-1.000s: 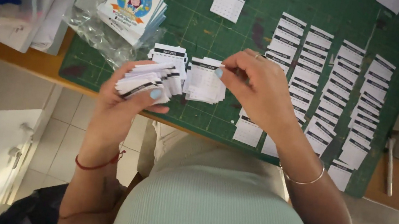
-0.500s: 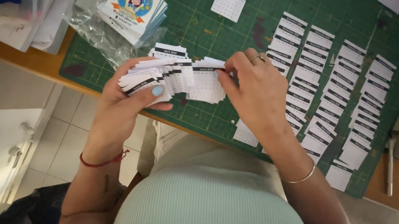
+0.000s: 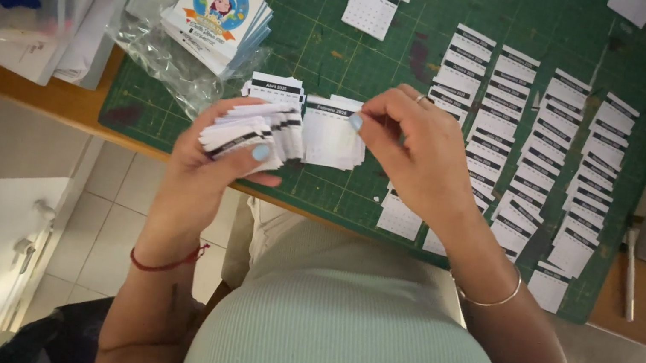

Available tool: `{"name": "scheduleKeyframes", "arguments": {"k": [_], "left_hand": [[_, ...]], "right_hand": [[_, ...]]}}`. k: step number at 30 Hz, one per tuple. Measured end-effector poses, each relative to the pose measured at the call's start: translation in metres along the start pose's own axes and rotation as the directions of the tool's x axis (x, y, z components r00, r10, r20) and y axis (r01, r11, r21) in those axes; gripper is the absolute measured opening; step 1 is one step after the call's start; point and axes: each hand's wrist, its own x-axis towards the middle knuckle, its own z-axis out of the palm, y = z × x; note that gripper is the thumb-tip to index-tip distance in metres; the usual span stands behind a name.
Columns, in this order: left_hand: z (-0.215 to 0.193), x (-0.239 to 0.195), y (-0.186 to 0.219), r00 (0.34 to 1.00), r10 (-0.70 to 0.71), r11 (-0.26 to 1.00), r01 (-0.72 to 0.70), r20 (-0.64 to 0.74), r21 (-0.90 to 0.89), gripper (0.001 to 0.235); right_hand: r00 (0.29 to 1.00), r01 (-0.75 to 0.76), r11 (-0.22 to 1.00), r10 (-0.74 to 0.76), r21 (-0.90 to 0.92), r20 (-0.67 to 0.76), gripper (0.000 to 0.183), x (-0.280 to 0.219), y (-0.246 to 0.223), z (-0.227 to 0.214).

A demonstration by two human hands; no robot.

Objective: Sorting and organizing small printed calendar cards into columns on a cutting mat based on the month and year.

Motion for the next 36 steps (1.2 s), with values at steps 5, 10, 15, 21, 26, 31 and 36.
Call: {"name": "scheduleKeyframes", "arguments": {"k": [5,10,15,21,26,31,36], "left_hand": [[0.002,-0.001,0.008,1.0,0.008,1.0,-0.008,-0.021,-0.011,0.053],[0.003,0.0,-0.001,0.999,0.007,0.999,-0.009,-0.032,-0.044,0.053],[-0.002,-0.006,-0.018,0.995,0.029,0.999,-0.027,0.091,-0.027,0.052],[0.052,-0.019,0.027,0.86,-0.012,0.969,-0.116,0.51,0.218,0.038],[0.1,-0.018,0.013,0.767,-0.121,0.861,-0.235,0.63,0.451,0.027],[0.151,-0.017,0.003,0.59,-0.179,0.754,-0.431,0.787,0.495,0.031],[0.201,-0.018,-0.029,0.317,-0.319,0.68,-0.58,0.893,0.449,0.047]], "right_hand": [[0.998,-0.055,0.994,0.056,-0.097,0.017,0.008,-0.003,0.009,0.005],[0.998,-0.057,0.974,0.059,-0.219,0.001,0.009,-0.005,0.012,0.009],[0.99,-0.139,0.99,0.139,0.021,-0.022,0.005,-0.011,-0.003,-0.007],[0.993,-0.12,0.993,0.12,0.014,0.018,0.004,-0.054,-0.027,-0.043],[0.977,-0.213,0.97,0.212,0.117,0.02,0.016,-0.108,-0.02,-0.07],[0.992,-0.105,0.991,0.11,0.082,-0.059,0.009,-0.171,0.0,-0.104],[0.906,-0.243,0.966,0.257,0.086,-0.335,0.023,-0.243,0.037,-0.156]]}}
